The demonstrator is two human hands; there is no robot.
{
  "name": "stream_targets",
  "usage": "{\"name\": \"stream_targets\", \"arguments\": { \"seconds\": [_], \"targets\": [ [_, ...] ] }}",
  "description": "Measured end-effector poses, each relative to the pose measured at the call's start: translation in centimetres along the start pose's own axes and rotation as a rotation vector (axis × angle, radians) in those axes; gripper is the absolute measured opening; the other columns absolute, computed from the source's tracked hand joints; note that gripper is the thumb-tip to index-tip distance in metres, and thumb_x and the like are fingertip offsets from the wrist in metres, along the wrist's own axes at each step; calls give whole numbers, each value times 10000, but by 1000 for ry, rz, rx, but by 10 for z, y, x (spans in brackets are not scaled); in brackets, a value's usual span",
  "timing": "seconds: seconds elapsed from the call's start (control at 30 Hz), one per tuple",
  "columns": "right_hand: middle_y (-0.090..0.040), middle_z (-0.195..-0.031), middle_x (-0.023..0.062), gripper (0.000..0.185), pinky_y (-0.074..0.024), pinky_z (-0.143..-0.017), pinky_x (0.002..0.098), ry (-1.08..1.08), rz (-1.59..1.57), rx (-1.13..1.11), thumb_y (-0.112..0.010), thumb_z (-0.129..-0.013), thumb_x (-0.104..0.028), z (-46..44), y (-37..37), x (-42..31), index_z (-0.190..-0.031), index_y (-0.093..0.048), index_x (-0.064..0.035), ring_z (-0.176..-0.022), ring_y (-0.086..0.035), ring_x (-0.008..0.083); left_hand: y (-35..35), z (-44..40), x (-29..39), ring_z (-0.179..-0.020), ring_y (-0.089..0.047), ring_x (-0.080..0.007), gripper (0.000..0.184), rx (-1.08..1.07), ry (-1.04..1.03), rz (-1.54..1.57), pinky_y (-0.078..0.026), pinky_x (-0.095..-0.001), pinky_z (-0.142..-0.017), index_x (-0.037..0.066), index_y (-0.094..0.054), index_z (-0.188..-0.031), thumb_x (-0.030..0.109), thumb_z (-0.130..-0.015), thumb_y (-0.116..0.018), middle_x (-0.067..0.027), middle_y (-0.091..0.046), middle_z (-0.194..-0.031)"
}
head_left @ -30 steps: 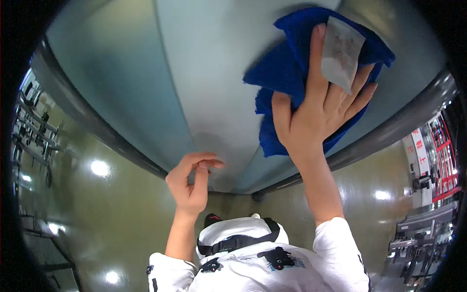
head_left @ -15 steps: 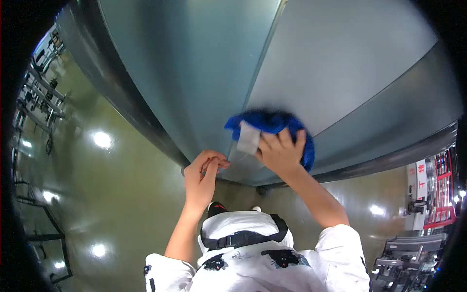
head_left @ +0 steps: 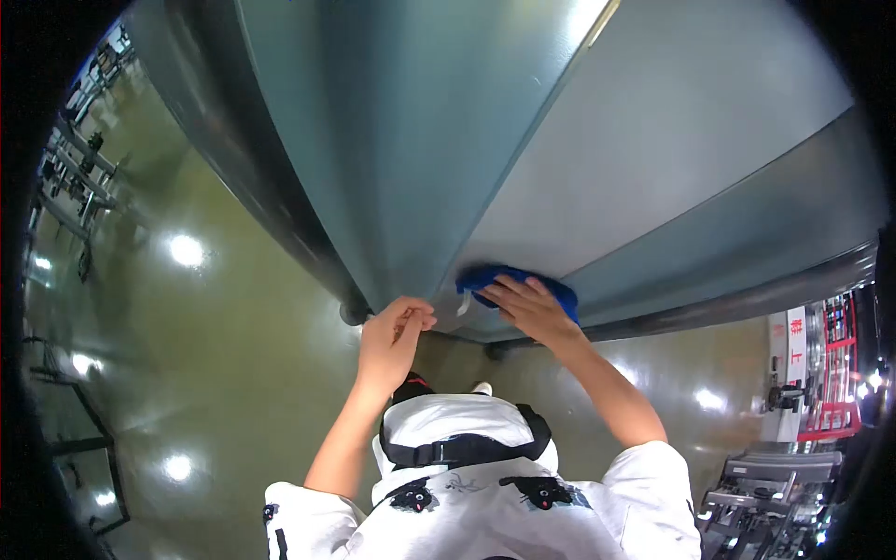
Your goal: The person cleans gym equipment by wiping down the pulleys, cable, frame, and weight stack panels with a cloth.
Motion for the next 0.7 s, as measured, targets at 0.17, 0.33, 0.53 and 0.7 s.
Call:
{"name": "stream_targets", "arguments": {
  "seconds": [0.17,0.33,0.53,0.7],
  "targets": [
    [-463,-1304,-76,429,-73,-1064,604,-346,446,604,-623,-715,-520,-20,119,30,-1055,-638,-258,-1313,-312,265,-12,2,18,-848,-666,-191,161,-49,-26,-9,-502,-279,-756,-36,-592,-959,38,-895,-464,-120,-674,-861],
    [-408,-1381,98,499,-81,-1013,681,-541,395,994,-625,-690,-485,-57,222,48,-1124,-602,-241,-1334,-238,409,-31,-1,40,-868,-649,-172,184,-162,-80,56,-492,-275,-804,-74,-578,-970,-14,-878,-429,-128,-666,-892],
    [-365,-1425,52,601,-120,-1003,676,-494,438,978,-648,-669,-477,-122,238,32,-1223,-549,-265,-1340,-244,378,-43,-12,84,-903,-626,-175,202,-195,-355,-7,-474,-298,-777,-42,-581,-1009,14,-829,-508,-140,-648,-967],
    [-337,-1406,-53,702,-231,-993,533,-156,430,597,-674,-672,-438,-161,147,-15,-1321,-446,-300,-1303,-300,223,-36,-26,44,-956,-611,-284,265,-101,-193,62,-464,-335,-805,-24,-548,-1085,40,-830,-517,-172,-620,-1043]
  ]
}}
Point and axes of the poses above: each hand's wrist, its own z-axis away from the middle knuckle, its own y-axis out of the back of the hand, x = y × z, the point moved 3 cm from there along -z, towards the middle knuckle
